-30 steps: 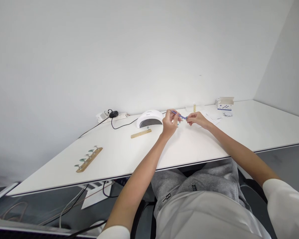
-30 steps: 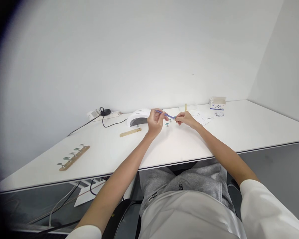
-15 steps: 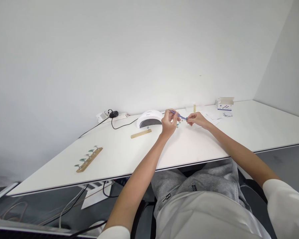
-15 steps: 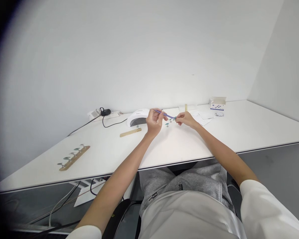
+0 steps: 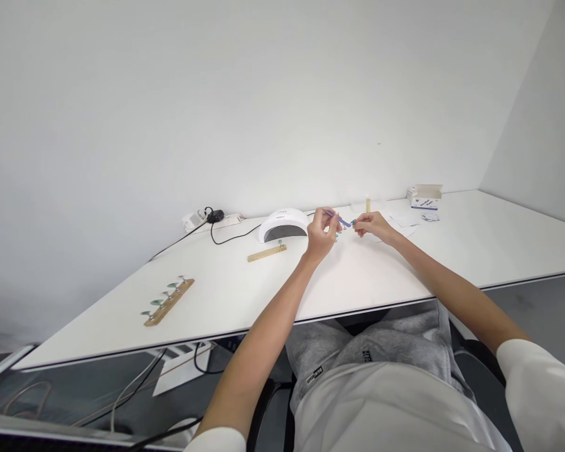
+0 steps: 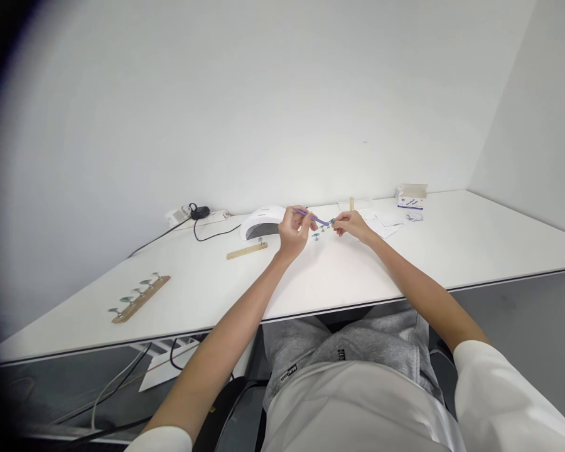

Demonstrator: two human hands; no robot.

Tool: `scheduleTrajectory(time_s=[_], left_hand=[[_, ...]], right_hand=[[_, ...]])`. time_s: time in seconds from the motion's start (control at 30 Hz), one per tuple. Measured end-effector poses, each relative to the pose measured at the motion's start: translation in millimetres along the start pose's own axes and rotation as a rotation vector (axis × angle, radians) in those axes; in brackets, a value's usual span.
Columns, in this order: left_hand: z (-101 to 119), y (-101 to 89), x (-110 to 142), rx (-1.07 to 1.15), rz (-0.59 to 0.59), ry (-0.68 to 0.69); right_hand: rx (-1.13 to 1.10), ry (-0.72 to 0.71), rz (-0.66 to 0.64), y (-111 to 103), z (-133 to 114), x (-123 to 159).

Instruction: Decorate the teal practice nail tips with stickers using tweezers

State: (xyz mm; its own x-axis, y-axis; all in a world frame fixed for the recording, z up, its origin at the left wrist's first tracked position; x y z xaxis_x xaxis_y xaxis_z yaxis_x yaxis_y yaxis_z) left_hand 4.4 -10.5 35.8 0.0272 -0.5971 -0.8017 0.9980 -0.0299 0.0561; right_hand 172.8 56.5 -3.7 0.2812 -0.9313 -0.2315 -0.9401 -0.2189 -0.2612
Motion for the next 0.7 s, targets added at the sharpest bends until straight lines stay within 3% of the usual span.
scheduleTrajectory(time_s=[0.7], left_hand=[[1.0, 0.1, 0.6, -0.005, -0.003, -0.001]], right_hand=[[-0.001, 0.027, -0.027, 1.0, 5.1, -0.6]])
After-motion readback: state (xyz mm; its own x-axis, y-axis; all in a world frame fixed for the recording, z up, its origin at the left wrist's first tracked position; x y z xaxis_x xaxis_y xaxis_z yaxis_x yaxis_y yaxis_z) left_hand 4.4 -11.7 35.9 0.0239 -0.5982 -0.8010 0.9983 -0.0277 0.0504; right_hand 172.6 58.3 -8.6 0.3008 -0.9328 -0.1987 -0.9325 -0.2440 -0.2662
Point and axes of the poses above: each hand's wrist, its own x-axis away from the middle knuckle, its own y-axis out of the palm, z = x × y, the point moved 6 cm from there along -x, towards the middle knuckle, and after that the axes turned 9 degrees about x, right-handed, at the moved point
